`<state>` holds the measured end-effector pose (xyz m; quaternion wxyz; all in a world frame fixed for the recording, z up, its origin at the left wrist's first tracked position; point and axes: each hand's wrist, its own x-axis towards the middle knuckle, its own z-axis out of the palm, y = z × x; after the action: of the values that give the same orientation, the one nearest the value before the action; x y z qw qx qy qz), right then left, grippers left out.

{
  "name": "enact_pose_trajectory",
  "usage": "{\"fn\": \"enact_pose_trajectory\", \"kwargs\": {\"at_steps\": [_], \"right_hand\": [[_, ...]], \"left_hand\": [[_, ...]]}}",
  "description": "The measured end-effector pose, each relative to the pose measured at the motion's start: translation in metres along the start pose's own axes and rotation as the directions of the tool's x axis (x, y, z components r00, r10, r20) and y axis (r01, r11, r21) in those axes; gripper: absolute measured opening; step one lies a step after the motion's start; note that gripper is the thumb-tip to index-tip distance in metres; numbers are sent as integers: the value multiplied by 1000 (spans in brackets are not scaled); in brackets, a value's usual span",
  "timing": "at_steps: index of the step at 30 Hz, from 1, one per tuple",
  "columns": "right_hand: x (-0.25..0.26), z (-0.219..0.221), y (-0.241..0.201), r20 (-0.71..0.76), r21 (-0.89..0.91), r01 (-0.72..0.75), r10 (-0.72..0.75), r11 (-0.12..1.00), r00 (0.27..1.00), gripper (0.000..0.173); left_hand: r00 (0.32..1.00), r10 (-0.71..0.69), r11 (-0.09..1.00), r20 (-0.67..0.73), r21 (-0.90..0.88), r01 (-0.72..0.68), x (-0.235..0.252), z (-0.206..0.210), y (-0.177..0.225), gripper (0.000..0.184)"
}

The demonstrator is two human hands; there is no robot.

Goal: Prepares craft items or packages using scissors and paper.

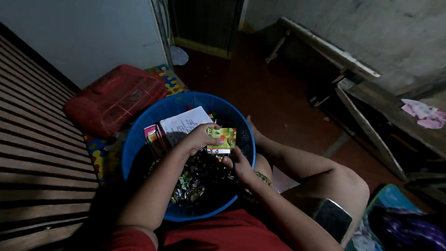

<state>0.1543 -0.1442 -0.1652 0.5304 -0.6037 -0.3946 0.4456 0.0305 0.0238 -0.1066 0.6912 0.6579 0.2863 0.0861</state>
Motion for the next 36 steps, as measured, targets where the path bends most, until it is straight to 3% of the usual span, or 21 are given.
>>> {"fn": "enact_pose_trajectory", "kwargs": {"at_steps": [7,12,14,17,20,23,28,33,36], "right_hand": [[0,-1,1,-43,-25,11,-12,1000,999,84],[-2,0,-1,-116,-41,14,-19,999,993,49],[-2,0,-1,-119,-38,23,-27,999,993,44],[-2,0,-1,-101,-3,16,-17,1000,995,53],[2,-1,1,-91,-8,30,-31,1000,995,84],[2,-1,2,-91,11,50,-48,999,995,92],[0,0,-2,-110,5,27,-26,1000,994,89],[-1,1,0,-158,4,38,-37,999,987,55],[0,0,1,-121,16,45,-43,999,992,60]], "left_hand": [[999,-44,999,-4,29,44,-1,1,3,53],[998,-66,998,-13,-1,66,-4,1,7,48],[998,-65,998,-11,-23,64,-4,1,6,48],[998,-69,997,-4,-27,69,-3,1,5,48],[996,-81,997,34,-15,81,-3,2,4,47],[995,-80,997,60,-19,81,-2,3,4,44],[995,-85,996,52,-11,86,-2,5,4,45],[995,-90,996,40,3,90,-4,5,6,43],[993,-102,995,57,16,101,-5,4,8,40]]}}
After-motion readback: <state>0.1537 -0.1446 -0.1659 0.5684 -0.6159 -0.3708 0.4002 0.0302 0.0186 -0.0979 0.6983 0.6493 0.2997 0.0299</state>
